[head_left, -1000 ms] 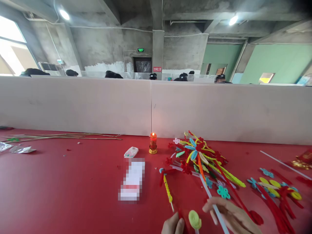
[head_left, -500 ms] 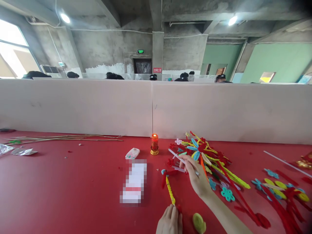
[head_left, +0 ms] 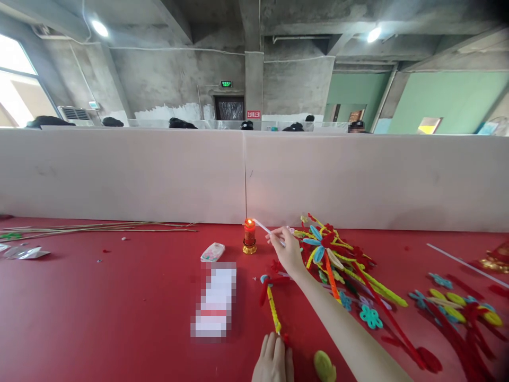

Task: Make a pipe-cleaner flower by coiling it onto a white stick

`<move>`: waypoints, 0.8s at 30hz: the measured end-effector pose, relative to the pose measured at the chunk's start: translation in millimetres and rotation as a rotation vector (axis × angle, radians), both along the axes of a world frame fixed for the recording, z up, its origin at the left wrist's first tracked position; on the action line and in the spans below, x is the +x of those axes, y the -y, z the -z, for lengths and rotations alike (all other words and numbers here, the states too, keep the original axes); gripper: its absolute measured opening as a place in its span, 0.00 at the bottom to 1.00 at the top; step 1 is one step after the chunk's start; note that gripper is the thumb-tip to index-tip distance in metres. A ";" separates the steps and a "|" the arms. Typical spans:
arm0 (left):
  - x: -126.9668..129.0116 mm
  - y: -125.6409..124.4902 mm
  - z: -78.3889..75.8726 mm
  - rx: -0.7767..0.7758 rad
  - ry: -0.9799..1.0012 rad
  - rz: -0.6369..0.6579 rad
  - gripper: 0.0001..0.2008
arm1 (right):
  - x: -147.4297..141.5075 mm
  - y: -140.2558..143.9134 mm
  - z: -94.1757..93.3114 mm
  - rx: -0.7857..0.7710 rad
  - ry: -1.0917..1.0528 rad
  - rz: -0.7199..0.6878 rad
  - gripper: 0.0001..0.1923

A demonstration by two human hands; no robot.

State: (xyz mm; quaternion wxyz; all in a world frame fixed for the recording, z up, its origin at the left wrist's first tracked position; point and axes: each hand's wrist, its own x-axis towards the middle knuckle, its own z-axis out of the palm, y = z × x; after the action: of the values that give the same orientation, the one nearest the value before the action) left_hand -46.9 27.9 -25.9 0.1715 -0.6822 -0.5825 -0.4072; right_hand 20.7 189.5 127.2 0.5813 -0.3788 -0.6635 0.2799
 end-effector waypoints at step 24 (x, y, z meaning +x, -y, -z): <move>1.1 -2.4 -17.4 0.064 0.033 0.139 0.15 | 10.9 59.2 1.8 0.123 0.045 0.079 0.04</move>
State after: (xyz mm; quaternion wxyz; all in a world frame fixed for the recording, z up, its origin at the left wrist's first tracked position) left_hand -45.9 30.3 -8.5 0.1549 -0.7083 -0.5232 -0.4478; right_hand 31.7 130.3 125.4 0.5990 -0.3745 -0.6770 0.2067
